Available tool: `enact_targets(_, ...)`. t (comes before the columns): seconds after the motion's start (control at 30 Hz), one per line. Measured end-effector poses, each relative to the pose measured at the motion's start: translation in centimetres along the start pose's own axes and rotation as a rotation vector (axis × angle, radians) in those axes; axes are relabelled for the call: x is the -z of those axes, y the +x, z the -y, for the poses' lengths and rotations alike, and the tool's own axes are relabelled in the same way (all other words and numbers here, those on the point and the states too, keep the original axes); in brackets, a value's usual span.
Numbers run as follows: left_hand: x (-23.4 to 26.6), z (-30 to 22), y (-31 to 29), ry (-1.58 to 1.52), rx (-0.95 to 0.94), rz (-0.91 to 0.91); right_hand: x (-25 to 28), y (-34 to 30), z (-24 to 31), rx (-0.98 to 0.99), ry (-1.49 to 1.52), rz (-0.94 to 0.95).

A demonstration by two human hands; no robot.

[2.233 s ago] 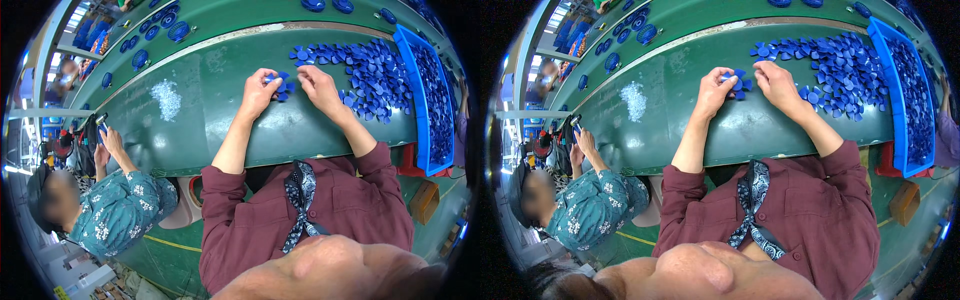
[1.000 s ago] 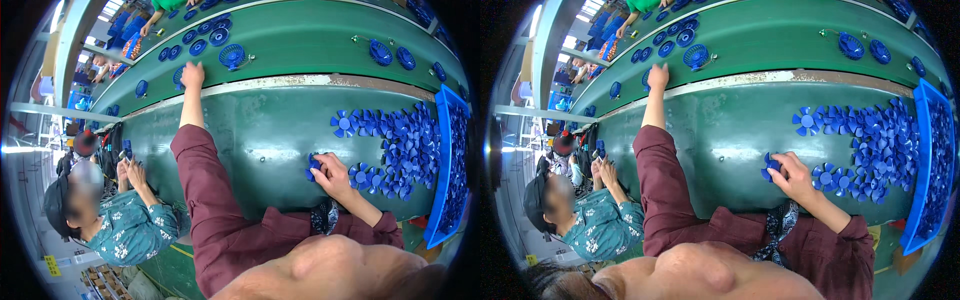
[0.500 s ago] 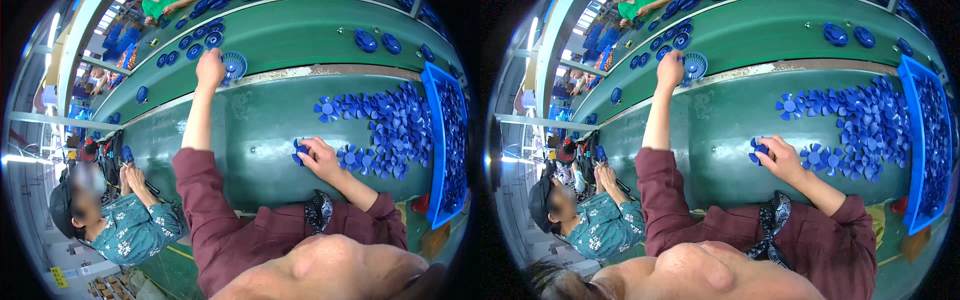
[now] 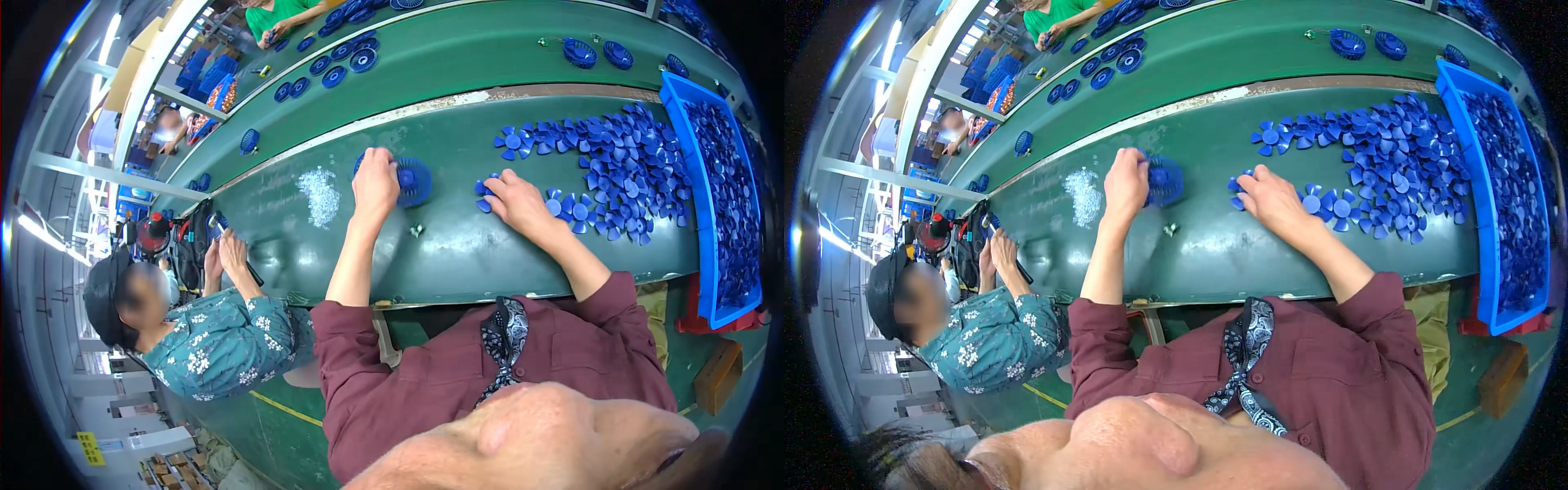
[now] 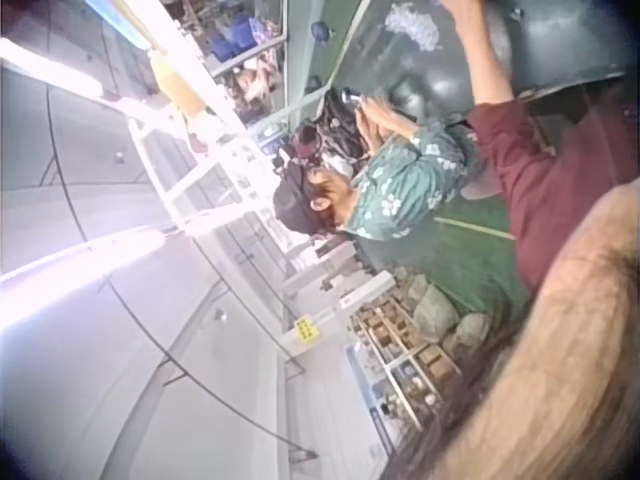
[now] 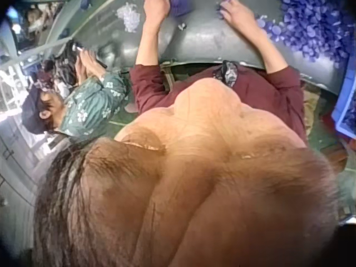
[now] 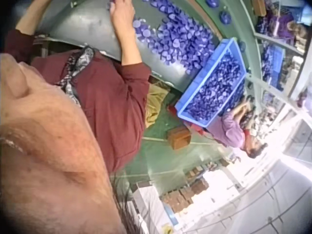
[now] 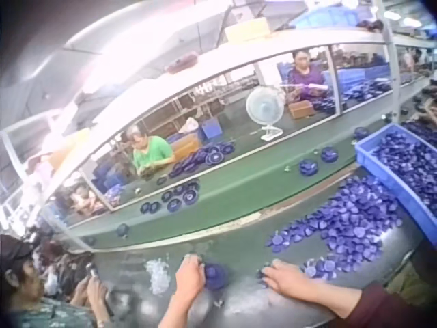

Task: Assembling small blue plastic fans by hand on a production line.

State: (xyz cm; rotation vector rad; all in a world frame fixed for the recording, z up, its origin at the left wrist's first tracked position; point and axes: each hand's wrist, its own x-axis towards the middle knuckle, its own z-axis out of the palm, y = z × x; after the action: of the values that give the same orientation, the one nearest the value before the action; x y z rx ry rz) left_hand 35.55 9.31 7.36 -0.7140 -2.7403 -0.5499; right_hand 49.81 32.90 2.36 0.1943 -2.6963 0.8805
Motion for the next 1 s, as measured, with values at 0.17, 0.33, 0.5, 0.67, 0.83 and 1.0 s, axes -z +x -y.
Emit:
enact_targets(0.17,-0.2,-2.9,0.7,-0.78,0.287,0.015,1.6,-1.4,1.0,0.113,-0.151,0.234)
enact_targets(0.33,-4.1,-5.7,-0.5,-1.58,0.612,0.295,3.8,-3.2,3.8,0.08,-0.118,0.48)
enact_targets(0.5,-7.0,-6.3,-2.7,-1.777,0.694,0.377,5.3,-3.5,4.8,0.141,0.214,0.451)
enact_targets(0.67,-6.6,-6.9,-3.3,-1.78,0.53,0.473,5.4,-0.4,5.1,0.124,0.024,-0.052)
enact_targets(0.83,-6.4,-7.5,-3.6,-1.761,0.489,0.46,3.1,1.6,4.5,0.13,-0.204,-0.037)
enact_targets(1.0,-7.3,-7.9,-4.0,-1.723,0.471,0.389,1.2,2.6,3.6,0.101,-0.207,-0.093)
